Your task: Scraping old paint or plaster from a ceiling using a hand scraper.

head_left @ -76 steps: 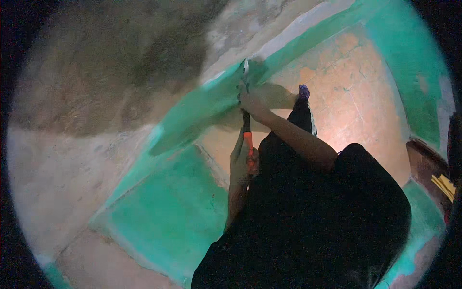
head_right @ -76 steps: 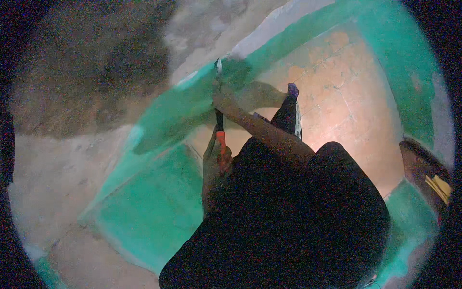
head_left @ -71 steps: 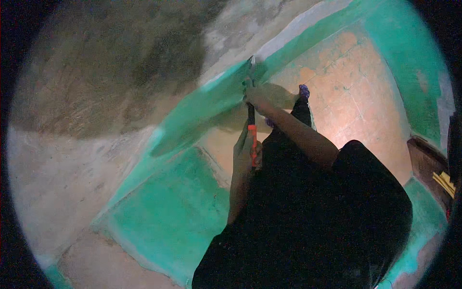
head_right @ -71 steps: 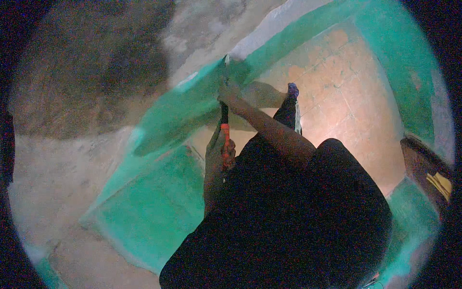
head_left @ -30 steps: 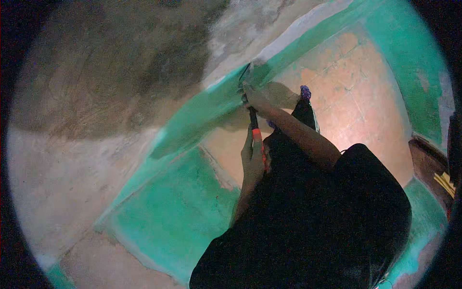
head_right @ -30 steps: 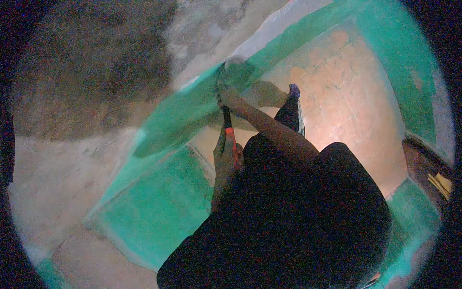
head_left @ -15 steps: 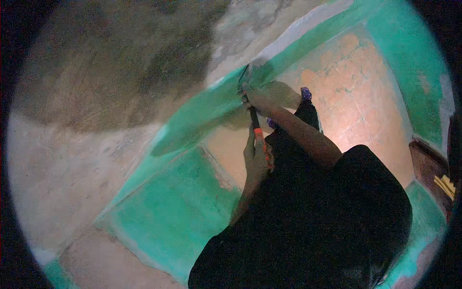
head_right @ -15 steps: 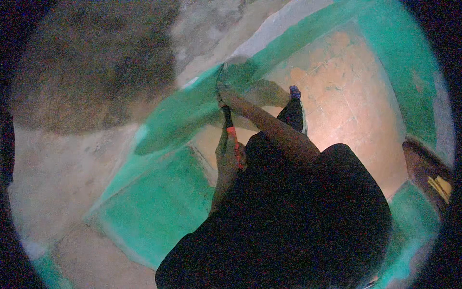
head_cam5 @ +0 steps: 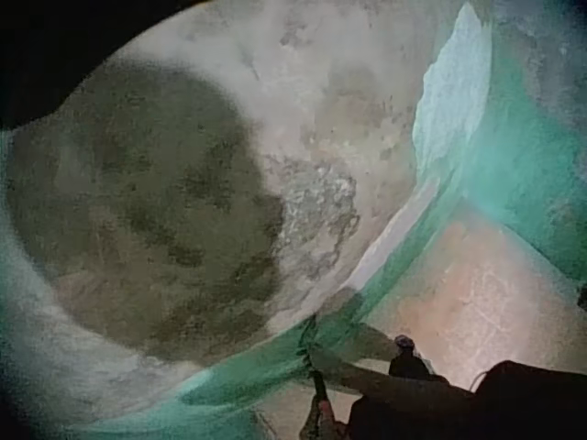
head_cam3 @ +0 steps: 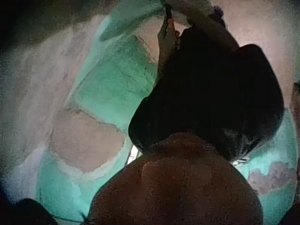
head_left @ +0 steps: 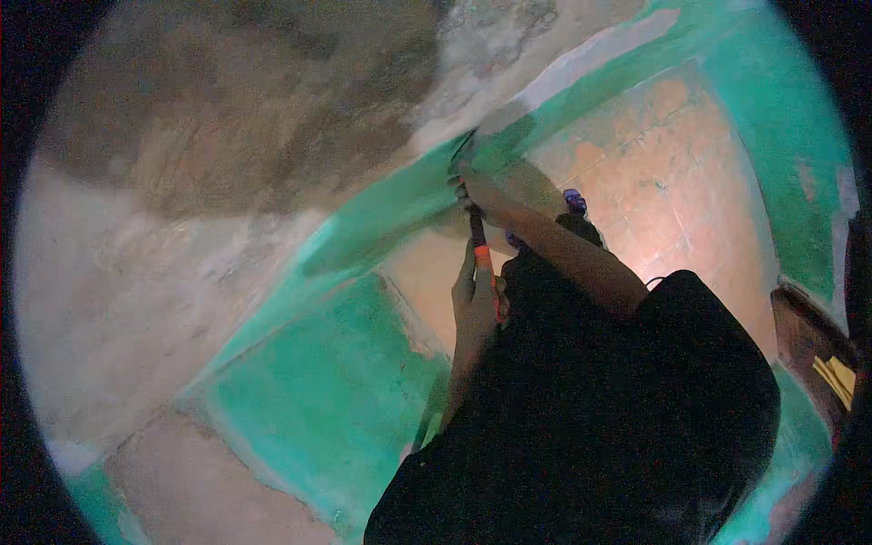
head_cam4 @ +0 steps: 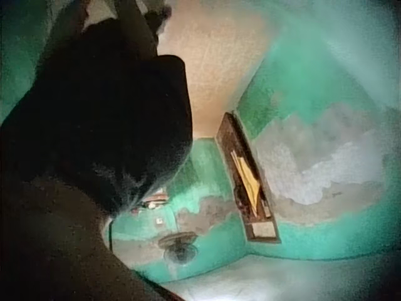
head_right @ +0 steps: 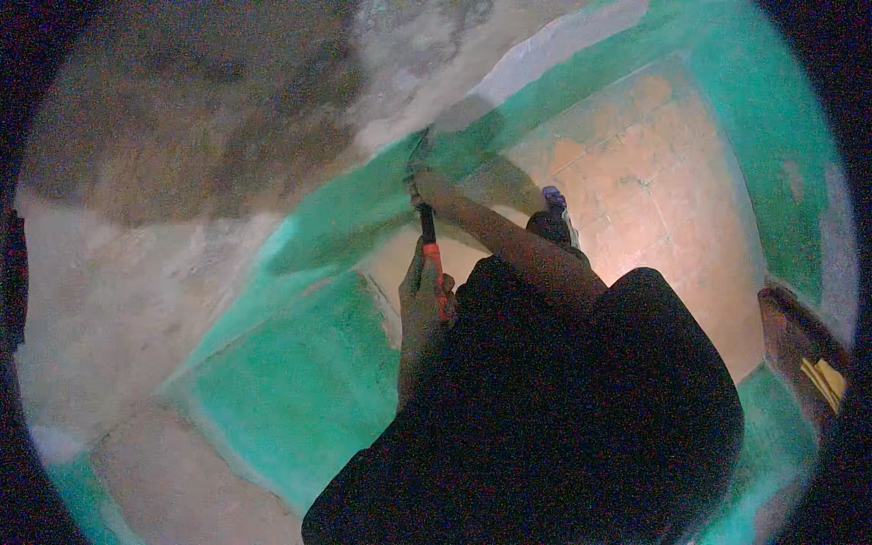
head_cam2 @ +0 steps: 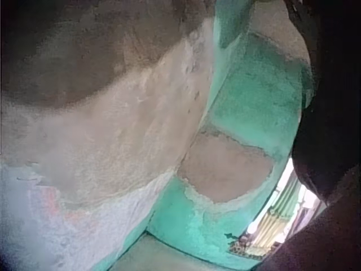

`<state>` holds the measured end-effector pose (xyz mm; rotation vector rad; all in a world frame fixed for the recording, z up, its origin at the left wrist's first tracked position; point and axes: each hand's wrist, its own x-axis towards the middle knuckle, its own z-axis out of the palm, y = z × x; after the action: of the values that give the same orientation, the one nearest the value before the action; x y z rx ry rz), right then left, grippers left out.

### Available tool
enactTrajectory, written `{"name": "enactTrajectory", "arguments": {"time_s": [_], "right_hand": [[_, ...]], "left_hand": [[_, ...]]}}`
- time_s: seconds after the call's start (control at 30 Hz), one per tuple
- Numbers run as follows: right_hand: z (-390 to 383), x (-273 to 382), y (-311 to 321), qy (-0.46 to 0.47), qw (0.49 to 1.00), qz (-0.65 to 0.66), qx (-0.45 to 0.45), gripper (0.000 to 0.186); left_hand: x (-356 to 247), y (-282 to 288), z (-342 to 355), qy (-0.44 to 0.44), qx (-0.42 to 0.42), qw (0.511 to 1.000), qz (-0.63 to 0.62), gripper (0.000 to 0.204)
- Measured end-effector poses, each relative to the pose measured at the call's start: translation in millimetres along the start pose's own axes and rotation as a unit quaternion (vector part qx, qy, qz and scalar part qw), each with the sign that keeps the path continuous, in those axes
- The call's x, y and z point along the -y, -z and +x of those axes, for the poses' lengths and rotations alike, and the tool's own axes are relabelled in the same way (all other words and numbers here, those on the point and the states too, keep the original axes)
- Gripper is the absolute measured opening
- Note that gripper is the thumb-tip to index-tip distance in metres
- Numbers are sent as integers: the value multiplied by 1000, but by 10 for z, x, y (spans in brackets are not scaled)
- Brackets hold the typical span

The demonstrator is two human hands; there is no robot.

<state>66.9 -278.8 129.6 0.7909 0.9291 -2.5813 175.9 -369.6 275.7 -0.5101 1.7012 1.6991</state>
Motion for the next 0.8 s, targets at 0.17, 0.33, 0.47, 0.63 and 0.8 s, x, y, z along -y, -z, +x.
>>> {"name": "enactTrajectory", "arguments": {"time_s": [0.17,0.33,0.47,0.63,0.8], "right_hand": [[-241,193,-120,-42,999,14,-4,26],[55,59,141,-24,999,15,21,34],[-174,270,-41,-114,989,58,70,33],[-105,237,164,-52,995,24,82,27],[-95,268,86,-57,997,42,37,24]], "left_hand": [[-43,-29,56,17,19,1000,-6,48],[-86,-88,56,19,8,999,32,46],[-132,-175,-81,-13,-36,999,3,46],[-170,-190,-97,-4,15,997,73,44],[-179,-204,-74,-28,4,997,66,42]]}}
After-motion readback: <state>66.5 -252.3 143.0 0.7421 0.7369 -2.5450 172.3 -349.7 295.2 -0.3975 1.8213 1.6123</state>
